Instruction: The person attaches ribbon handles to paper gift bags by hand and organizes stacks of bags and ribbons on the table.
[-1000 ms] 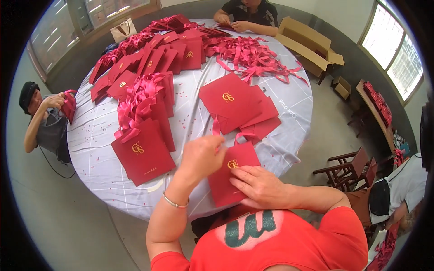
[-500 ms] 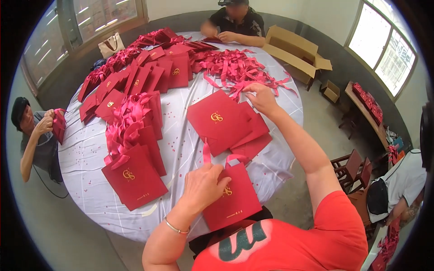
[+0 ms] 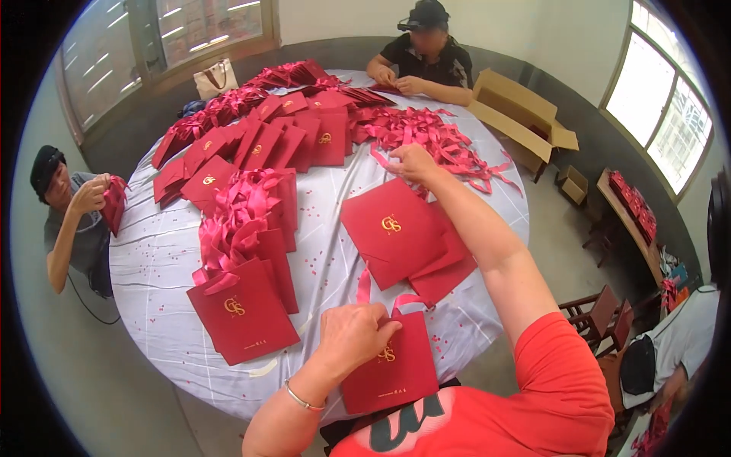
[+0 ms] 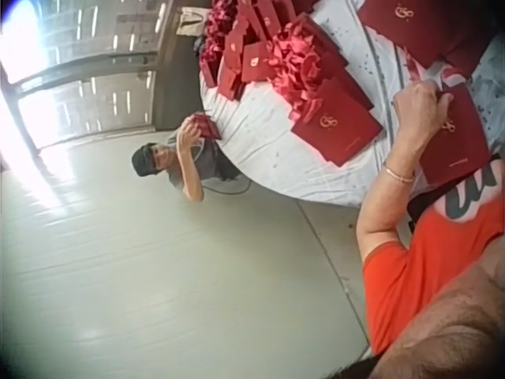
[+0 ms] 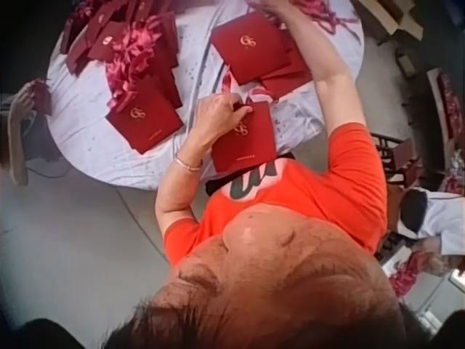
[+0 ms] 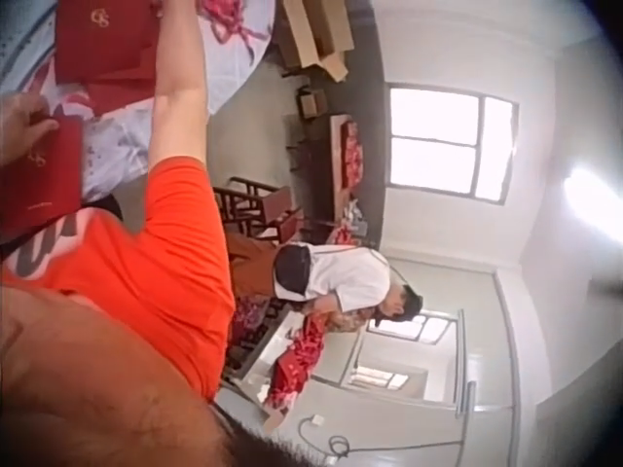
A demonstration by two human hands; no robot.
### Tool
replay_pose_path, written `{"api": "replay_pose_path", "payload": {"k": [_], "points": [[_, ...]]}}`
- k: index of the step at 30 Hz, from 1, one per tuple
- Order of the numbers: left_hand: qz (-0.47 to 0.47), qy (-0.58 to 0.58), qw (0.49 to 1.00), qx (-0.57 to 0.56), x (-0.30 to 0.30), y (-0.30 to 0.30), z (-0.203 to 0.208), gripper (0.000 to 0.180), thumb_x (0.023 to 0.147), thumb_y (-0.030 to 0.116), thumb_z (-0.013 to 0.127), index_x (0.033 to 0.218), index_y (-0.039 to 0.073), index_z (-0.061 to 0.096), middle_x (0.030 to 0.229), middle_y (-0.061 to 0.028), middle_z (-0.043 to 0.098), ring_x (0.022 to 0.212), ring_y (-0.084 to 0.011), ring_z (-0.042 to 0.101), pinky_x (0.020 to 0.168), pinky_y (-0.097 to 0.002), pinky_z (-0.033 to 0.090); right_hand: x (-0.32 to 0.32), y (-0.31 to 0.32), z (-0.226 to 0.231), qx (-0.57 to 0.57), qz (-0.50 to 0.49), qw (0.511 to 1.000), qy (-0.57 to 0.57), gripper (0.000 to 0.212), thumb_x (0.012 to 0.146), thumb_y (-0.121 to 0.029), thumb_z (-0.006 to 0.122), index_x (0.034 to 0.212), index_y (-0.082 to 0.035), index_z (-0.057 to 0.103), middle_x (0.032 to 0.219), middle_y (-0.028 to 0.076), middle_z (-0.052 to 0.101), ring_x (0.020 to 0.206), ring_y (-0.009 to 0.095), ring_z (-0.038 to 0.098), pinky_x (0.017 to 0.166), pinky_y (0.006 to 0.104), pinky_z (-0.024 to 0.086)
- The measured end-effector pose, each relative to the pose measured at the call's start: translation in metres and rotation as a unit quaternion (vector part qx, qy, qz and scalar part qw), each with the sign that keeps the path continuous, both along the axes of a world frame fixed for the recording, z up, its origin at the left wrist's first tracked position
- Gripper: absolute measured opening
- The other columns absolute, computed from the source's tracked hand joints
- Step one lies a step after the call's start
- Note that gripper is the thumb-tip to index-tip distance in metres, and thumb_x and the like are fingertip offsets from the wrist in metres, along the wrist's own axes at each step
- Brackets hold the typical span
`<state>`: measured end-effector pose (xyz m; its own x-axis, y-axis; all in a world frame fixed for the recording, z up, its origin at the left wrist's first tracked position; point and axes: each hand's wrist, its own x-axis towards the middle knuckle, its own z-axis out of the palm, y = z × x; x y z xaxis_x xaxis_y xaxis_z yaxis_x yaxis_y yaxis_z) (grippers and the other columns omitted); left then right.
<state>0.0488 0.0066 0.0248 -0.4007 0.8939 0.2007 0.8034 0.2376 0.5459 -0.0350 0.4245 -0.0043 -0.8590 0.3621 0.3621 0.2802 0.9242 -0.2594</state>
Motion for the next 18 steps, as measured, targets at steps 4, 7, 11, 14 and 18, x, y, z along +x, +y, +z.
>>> {"api": "replay_pose_path", "payload": {"k": [4,7,11,14,18], "points": [[0.004,0.009,0.999,-0.036,-0.001,-0.002,0.001,0.029,0.08,0.038,0.073,0.074,0.009,0.072,0.067,-0.0103,0.068,0.066,-0.0314,0.067,0.06,-0.0422,0.051,-0.019,-0.013,0.006,0.005,-0.086,0.99,-0.112,0.033,0.076,-0.041,0.073,0.089,-0.012,0.076,0.089,0.018,0.071,0.088,0.035,0.069,0.08,0.0468,0.054],[-0.001,-0.006,0.999,-0.04,-0.002,-0.001,0.002,0.029,0.08,0.037,0.073,0.075,0.008,0.072,0.068,-0.0115,0.068,0.067,-0.0313,0.067,0.062,-0.0422,0.052,-0.021,-0.003,0.004,-0.002,-0.081,0.997,-0.015,0.022,0.077,-0.029,0.071,0.084,-0.009,0.075,0.086,0.019,0.07,0.084,0.035,0.07,0.078,0.0438,0.055],[0.005,-0.055,0.997,-0.056,-0.007,-0.003,0.002,0.028,0.08,0.035,0.074,0.077,0.007,0.073,0.071,-0.0139,0.069,0.069,-0.032,0.068,0.065,-0.0423,0.052,-0.008,-0.018,0.034,-0.13,0.058,0.983,0.118,0.022,0.084,-0.022,0.067,0.086,0.0,0.07,0.078,0.017,0.069,0.072,0.028,0.068,0.069,0.0392,0.053],[0.017,-0.123,0.991,-0.048,-0.012,-0.007,-0.006,0.022,0.083,0.026,0.072,0.086,0.004,0.072,0.071,-0.014,0.069,0.063,-0.0268,0.068,0.061,-0.0393,0.052,0.038,-0.1,0.08,-0.185,0.129,0.972,0.074,0.013,0.088,-0.011,0.063,0.092,0.0,0.067,0.077,0.014,0.069,0.07,0.025,0.068,0.065,0.0333,0.051],[-0.015,-0.438,0.896,-0.071,-0.023,0.0,-0.006,0.025,0.093,0.013,0.061,0.111,-0.004,0.063,0.076,-0.0076,0.066,0.055,-0.0124,0.064,0.049,-0.0273,0.049,0.114,-0.179,0.086,-0.046,0.248,0.964,0.087,0.011,0.086,-0.011,0.066,0.093,-0.003,0.067,0.078,0.015,0.067,0.069,0.026,0.067,0.063,0.0351,0.052]]}}
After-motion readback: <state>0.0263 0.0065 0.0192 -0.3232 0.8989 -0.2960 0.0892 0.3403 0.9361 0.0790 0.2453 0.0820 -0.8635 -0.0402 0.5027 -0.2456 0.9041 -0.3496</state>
